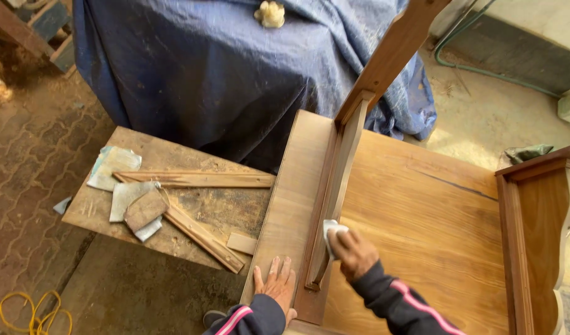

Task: Sanding a wooden furniture piece using a piece of sandpaper.

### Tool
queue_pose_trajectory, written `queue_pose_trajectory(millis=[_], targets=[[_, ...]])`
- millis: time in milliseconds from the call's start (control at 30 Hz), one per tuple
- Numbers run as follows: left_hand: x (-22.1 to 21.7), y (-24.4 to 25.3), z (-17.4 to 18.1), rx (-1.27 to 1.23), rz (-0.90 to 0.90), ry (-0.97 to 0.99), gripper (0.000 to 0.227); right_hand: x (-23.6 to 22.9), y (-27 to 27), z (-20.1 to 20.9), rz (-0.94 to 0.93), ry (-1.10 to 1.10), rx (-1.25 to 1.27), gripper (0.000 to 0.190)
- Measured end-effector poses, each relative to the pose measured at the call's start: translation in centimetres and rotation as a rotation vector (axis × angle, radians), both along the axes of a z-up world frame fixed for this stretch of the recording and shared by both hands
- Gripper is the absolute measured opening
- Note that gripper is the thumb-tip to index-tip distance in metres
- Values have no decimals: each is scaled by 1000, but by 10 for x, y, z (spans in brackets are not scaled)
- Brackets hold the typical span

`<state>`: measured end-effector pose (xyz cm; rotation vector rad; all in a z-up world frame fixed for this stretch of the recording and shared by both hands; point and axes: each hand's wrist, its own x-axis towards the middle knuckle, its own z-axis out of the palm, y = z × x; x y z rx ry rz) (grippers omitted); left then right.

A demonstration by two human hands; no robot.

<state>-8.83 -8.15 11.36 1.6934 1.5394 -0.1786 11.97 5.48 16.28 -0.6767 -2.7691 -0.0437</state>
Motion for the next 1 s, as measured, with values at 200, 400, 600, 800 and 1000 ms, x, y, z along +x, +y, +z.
queue_pose_trajectory(millis=[200,400,600,800,1000], targets=[[7,-3,-87,89,5,-52,94,46,-56,-87,194,-130,-383,38],[-26,0,-75,107,166,-320,50,15,-21,5,-485,801,-1410,29],[-58,35,32,102,560,-864,46,-27,-13,32,-702,994,-1350,15],[-113,70,73,33,404,-1454,77,-82,-46,30,-860,1037,-1500,15],[-124,66,3,-271,371,-1439,29,-138,-76,41,-904,1037,-1391,13]])
